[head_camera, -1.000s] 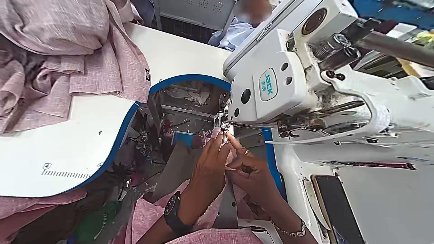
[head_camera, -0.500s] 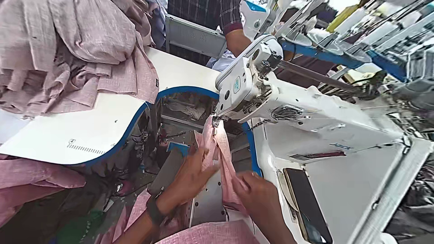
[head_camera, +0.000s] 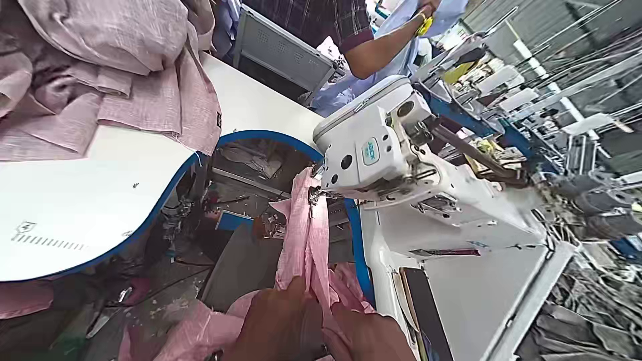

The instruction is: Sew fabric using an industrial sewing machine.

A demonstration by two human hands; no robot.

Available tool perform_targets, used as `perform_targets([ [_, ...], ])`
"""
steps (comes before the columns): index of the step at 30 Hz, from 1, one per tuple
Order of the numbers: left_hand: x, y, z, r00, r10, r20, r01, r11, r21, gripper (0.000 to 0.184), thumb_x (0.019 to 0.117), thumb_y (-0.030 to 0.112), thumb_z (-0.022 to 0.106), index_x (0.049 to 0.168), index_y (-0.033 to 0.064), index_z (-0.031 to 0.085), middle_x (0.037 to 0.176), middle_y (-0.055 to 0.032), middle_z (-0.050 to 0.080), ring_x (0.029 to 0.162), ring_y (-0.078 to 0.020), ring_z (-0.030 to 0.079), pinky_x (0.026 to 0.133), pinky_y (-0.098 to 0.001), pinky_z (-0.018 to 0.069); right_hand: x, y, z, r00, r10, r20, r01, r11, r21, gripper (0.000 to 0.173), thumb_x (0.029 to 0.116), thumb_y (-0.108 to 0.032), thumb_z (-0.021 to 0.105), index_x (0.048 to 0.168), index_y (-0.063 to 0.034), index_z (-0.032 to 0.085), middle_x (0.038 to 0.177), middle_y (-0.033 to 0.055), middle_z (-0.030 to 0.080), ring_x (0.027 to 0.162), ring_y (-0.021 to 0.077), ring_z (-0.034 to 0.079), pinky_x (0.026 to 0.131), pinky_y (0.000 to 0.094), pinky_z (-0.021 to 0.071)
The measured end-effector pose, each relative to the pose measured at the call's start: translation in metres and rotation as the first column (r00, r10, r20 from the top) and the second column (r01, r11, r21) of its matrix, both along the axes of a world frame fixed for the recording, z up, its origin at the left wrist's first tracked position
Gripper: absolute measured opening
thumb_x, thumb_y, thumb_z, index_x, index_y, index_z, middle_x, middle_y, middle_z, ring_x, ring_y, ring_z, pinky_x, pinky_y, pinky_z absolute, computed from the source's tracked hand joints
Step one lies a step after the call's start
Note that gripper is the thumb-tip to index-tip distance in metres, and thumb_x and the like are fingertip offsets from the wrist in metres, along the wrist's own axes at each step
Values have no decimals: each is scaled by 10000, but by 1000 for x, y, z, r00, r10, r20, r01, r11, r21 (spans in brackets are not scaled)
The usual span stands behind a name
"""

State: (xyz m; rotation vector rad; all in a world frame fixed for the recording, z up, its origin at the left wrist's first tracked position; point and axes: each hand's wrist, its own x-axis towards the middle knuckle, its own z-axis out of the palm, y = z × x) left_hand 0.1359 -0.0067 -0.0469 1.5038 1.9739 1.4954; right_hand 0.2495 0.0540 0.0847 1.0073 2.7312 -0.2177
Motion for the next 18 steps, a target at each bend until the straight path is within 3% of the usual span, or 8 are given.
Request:
perform_targets([
  [3, -3, -2, -5, 1000, 9, -5, -9, 998, 65, 270, 962, 209, 548, 759, 53, 634, 549, -59, 551, 473, -215, 594, 424, -380, 463, -5, 12, -6, 996, 54, 70, -47, 993, -104, 207, 915, -156, 669, 855, 36, 717, 714, 212, 670, 694, 419, 699, 610, 582, 526],
  [6, 0, 19, -15, 996, 65, -65, -52, 981, 187, 268, 979, 169, 504, 787, 40, 641, 603, -61, 581, 525, -208, 616, 463, -343, 492, 0, 22, -9, 993, 86, 78, -81, 994, -74, 205, 923, -167, 658, 957, 23, 725, 683, 174, 666, 670, 393, 700, 609, 563, 535],
  [8, -2, 20, -5, 995, 66, -74, -61, 996, 67, 215, 975, 167, 522, 847, 26, 624, 524, -60, 524, 440, -225, 588, 405, -362, 460, 0, 23, -5, 993, 69, 99, -66, 997, -33, 221, 946, -202, 631, 930, 6, 704, 631, 159, 641, 645, 393, 687, 610, 552, 514],
  [10, -3, 3, 15, 1000, -5, -4, 4, 992, -129, 199, 973, 158, 583, 929, -20, 660, 540, -126, 567, 486, -317, 637, 468, -459, 510, 5, 22, -1, 993, 74, 96, -72, 997, -31, 229, 942, -200, 638, 870, 9, 695, 641, 171, 646, 662, 400, 688, 620, 564, 510],
  [11, -2, -7, 18, 1000, -30, 7, 31, 988, -154, 191, 956, 153, 607, 905, -22, 665, 541, -136, 569, 491, -329, 637, 474, -477, 510, 9, 24, -1, 992, 102, 76, -99, 994, -49, 225, 933, -187, 645, 843, 13, 692, 652, 172, 650, 668, 396, 690, 621, 566, 513],
  [14, 3, -22, 2, 994, -27, -105, 30, 999, 26, 235, 927, 170, 576, 744, 35, 636, 574, -83, 570, 505, -247, 628, 433, -399, 480, 18, 30, -13, 981, 192, -15, -193, 975, -111, 186, 915, -161, 660, 869, 16, 697, 646, 166, 641, 649, 382, 686, 609, 566, 520],
  [16, 4, -13, -9, 990, 20, -137, 4, 985, 173, 280, 969, 175, 524, 765, 37, 658, 676, -86, 637, 621, -234, 676, 521, -379, 537, 20, 38, -22, 968, 241, -70, -248, 961, -120, 178, 915, -173, 652, 874, -1, 681, 602, 139, 604, 600, 356, 666, 566, 539, 507],
  [18, 3, 1, -10, 996, 25, -88, -5, 974, 226, 287, 1000, 171, 501, 795, 19, 633, 653, -86, 590, 573, -226, 629, 493, -365, 505, 19, 43, -21, 962, 264, -76, -271, 956, -115, 217, 920, -197, 636, 804, -14, 642, 576, 120, 564, 581, 327, 636, 567, 509, 481],
])
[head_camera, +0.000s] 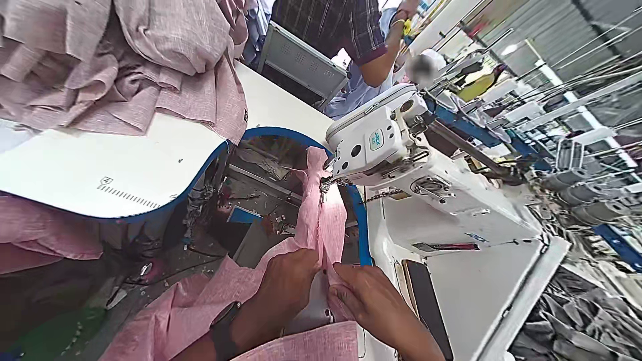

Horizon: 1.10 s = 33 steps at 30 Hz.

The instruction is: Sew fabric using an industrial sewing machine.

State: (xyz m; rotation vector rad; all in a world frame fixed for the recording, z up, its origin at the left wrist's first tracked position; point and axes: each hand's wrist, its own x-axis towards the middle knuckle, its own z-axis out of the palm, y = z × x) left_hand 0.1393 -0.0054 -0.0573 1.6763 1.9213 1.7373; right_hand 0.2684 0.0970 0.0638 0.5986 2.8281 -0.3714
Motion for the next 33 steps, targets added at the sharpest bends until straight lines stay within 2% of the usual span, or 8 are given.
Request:
perform_targets([
  [5, 4, -22, 40, 975, -61, 216, 151, 889, -432, 249, 1025, 168, 515, 1009, -49, 636, 624, -171, 603, 601, -378, 662, 571, -525, 522, 16, 5, -1, 987, 106, -123, -106, 994, 12, 320, 883, -226, 641, 644, -23, 580, 591, 100, 540, 577, 272, 604, 540, 450, 471],
  [7, 3, -33, 46, 962, -94, 255, 222, 813, -538, 271, 1039, 202, 529, 1021, -47, 634, 667, -191, 623, 660, -402, 670, 617, -555, 510, 22, 10, -14, 963, 153, -221, -158, 987, -5, 309, 902, -227, 635, 675, -19, 612, 651, 110, 592, 679, 270, 653, 700, 448, 528],
  [9, 10, -33, 26, 993, -32, 117, 73, 928, -367, 279, 1000, 213, 533, 866, 1, 654, 580, -115, 577, 532, -300, 638, 483, -462, 493, 25, 13, -25, 951, 146, -273, -170, 983, -66, 320, 952, -235, 589, 701, -37, 604, 627, 85, 573, 680, 225, 644, 924, 426, 509],
  [13, -6, -13, 13, 992, -69, 102, 86, 979, -183, 294, 1046, 216, 454, 880, 35, 614, 541, -46, 496, 465, -190, 543, 439, -346, 436, 18, 12, -35, 930, 99, -354, -152, 980, -125, 319, 997, -295, 526, 758, -87, 560, 522, -6, 418, 459, 116, 453, 454, 290, 349],
  [17, -33, -17, 46, 970, -224, 94, 243, 886, -394, 235, 1038, 172, 497, 1034, -19, 634, 580, -102, 552, 513, -269, 602, 504, -419, 493, 4, -15, -33, 877, 55, -478, 62, 972, 226, 236, 955, -179, 521, 821, -52, 668, 562, 53, 556, 457, 186, 572, 400, 329, 436],
  [22, 7, -8, 17, 1000, 25, -9, -26, 983, -183, 216, 963, 164, 509, 829, 76, 653, 513, -24, 523, 424, -182, 557, 385, -344, 429, -17, -58, -41, 883, -62, -466, 323, 800, 506, 210, 914, -65, 579, 896, -22, 783, 607, 72, 635, 450, 176, 589, 386, 289, 420],
  [29, 3, 32, 8, 978, 171, 119, -155, 979, -131, 242, 948, 169, 514, 797, 80, 682, 490, -6, 514, 400, -126, 520, 369, -293, 378, -45, -37, -41, 895, -149, -421, 381, 746, 547, 212, 927, -80, 600, 938, -12, 801, 577, 58, 634, 439, 160, 587, 395, 279, 424],
  [33, -9, 18, 20, 980, 27, 199, 27, 964, -265, 316, 945, 161, 541, 1095, -22, 751, 505, -46, 565, 392, -192, 542, 379, -361, 429, -30, -42, -19, 911, -298, -283, 394, 833, 388, 194, 938, -85, 605, 888, 20, 761, 630, 113, 684, 499, 213, 653, 442, 347, 491],
])
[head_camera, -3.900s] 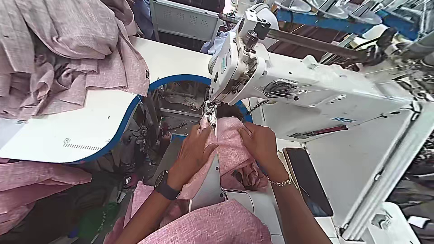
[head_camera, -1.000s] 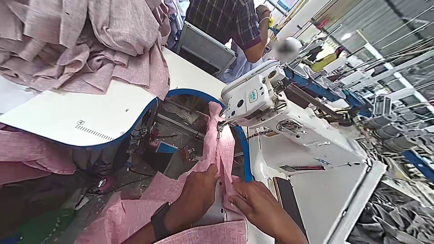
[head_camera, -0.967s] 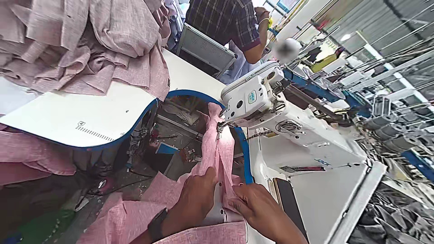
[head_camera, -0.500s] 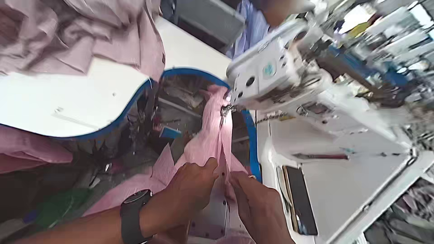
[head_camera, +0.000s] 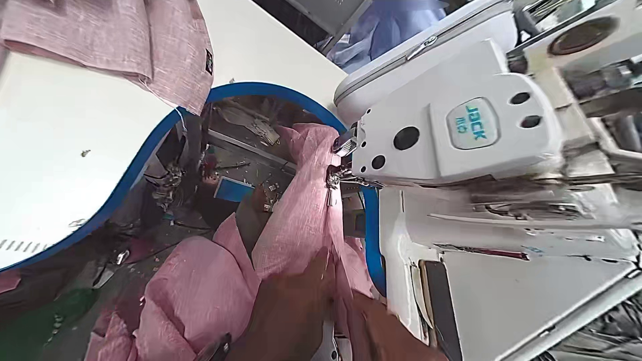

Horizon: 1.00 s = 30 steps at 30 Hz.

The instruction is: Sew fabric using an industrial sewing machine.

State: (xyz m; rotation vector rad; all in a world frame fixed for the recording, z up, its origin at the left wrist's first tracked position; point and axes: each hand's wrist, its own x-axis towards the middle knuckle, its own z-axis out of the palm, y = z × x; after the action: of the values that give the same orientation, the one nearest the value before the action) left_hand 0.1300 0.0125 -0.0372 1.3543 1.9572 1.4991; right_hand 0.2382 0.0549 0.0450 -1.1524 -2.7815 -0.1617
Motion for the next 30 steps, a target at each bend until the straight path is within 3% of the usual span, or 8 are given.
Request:
perform_targets([
  [5, -4, -2, -17, 981, -131, 144, 113, 985, 127, 235, 932, 154, 528, 739, 83, 643, 490, -5, 477, 400, -112, 454, 387, -280, 338, -13, -5, 2, 969, 148, 198, -167, 983, 80, 119, 857, -36, 629, 808, -29, 737, 553, 72, 592, 423, 182, 566, 381, 291, 402],
  [11, -26, 29, -32, 772, -290, 565, 211, 956, 203, 237, 966, 104, 541, 770, 75, 672, 612, 78, 539, 541, 13, 479, 527, -196, 406, -34, 23, -13, 947, 257, 195, -298, 927, 226, 76, 783, -56, 639, 744, -25, 696, 525, 68, 537, 385, 209, 553, 336, 321, 393],
  [15, -33, 43, -36, 720, -299, 626, 175, 952, 253, 202, 983, 98, 551, 794, 71, 617, 592, 104, 469, 517, 23, 432, 515, -179, 376, -35, 40, -14, 985, 173, 26, -171, 983, -61, 122, 880, -39, 620, 790, 18, 680, 622, 151, 618, 583, 347, 674, 514, 492, 516],
  [21, -132, -6, -59, 913, -342, 223, 349, 937, 10, 273, 1002, 210, 588, 846, 4, 675, 680, 16, 573, 607, -29, 517, 604, -248, 462, 64, 104, -40, 959, 147, 243, 52, 749, -661, 164, 910, -67, 639, 839, 69, 697, 801, 240, 678, 820, 429, 668, 764, 648, 491],
  [23, -155, -1, -33, 936, -351, 33, 353, 933, -69, 270, 1033, 209, 572, 904, 7, 696, 746, -38, 623, 679, -109, 580, 673, -348, 501, 77, 108, -29, 928, 114, 355, 83, 865, -495, 155, 952, -61, 628, 938, 49, 737, 933, 253, 722, 964, 469, 688, 865, 676, 495],
  [26, -96, -16, 37, 870, -306, -387, 324, 946, -20, 165, 962, 107, 610, 870, 11, 708, 689, -123, 651, 635, -283, 668, 597, -488, 534, 72, 53, 23, 958, 274, 88, -281, 957, 74, 82, 800, -52, 670, 728, -51, 708, 766, 140, 709, 865, 410, 707, 802, 623, 503],
  [28, -26, -35, 25, 888, -197, -415, 209, 978, -17, 106, 871, 89, 651, 784, 49, 697, 550, -90, 582, 490, -278, 628, 455, -461, 496, 62, -5, 34, 934, 357, -22, -356, 934, 28, 131, 880, -15, 647, 809, -49, 752, 843, 134, 731, 939, 377, 698, 908, 581, 498],
  [30, 15, -37, -11, 963, -16, -269, 40, 996, 82, 155, 802, 143, 623, 666, 70, 631, 484, -59, 534, 420, -216, 585, 392, -396, 441, 41, -28, 9, 920, 382, -85, -389, 918, -80, 170, 912, -82, 620, 788, -78, 737, 701, 66, 680, 783, 266, 682, 767, 410, 529],
])
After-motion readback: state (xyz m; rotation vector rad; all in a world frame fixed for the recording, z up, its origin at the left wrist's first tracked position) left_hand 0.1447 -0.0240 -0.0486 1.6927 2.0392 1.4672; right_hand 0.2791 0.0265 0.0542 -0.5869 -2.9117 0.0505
